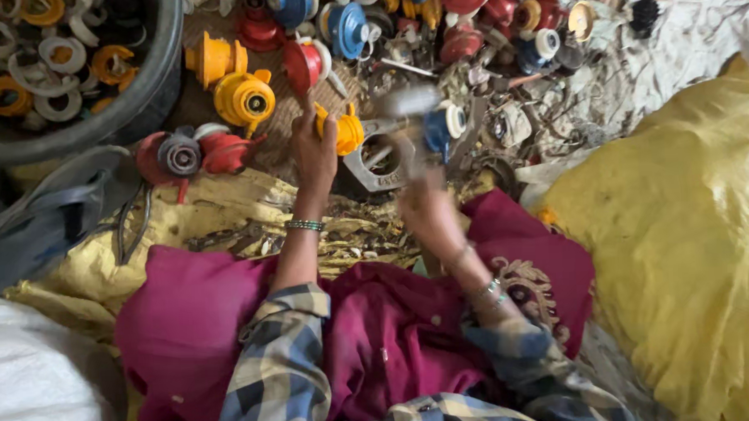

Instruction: The person sits on the floor and uses a hammer to repeatedly strike a yellow plastic component held against a metal fixture. The person adjusts the component's position between strikes to target different areas.

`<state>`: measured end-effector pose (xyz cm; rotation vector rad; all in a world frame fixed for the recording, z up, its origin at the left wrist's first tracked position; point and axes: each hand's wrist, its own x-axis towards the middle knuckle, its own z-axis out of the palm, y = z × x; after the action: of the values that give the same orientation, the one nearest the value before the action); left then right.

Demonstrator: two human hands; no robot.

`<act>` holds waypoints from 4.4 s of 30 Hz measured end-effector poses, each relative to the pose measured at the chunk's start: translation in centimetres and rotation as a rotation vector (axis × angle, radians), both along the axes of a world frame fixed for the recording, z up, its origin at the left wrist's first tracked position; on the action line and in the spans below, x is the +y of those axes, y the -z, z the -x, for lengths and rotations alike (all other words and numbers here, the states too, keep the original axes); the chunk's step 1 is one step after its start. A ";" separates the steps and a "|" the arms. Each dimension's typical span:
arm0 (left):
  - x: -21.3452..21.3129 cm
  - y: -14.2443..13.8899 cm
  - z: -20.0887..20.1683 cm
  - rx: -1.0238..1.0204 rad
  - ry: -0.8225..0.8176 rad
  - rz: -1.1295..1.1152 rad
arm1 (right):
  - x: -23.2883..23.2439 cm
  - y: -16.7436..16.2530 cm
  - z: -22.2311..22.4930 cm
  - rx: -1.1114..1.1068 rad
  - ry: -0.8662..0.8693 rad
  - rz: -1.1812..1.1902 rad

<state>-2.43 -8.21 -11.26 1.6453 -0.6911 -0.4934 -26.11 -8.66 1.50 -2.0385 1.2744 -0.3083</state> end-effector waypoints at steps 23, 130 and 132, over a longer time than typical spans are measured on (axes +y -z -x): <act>0.9 0.3 -2.1 0.080 0.096 0.128 | 2.1 6.6 4.1 -0.065 0.040 -0.100; 0.7 0.8 1.9 -0.071 -0.059 0.244 | 2.9 -8.9 3.7 -0.829 0.045 0.450; 0.7 0.7 1.8 -0.089 -0.053 0.276 | 3.4 -6.3 2.5 -0.305 0.185 0.594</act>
<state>-4.20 -7.47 -12.00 1.4280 -0.7443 -0.2736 -28.64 -5.24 7.81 -2.2250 1.2756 -1.1537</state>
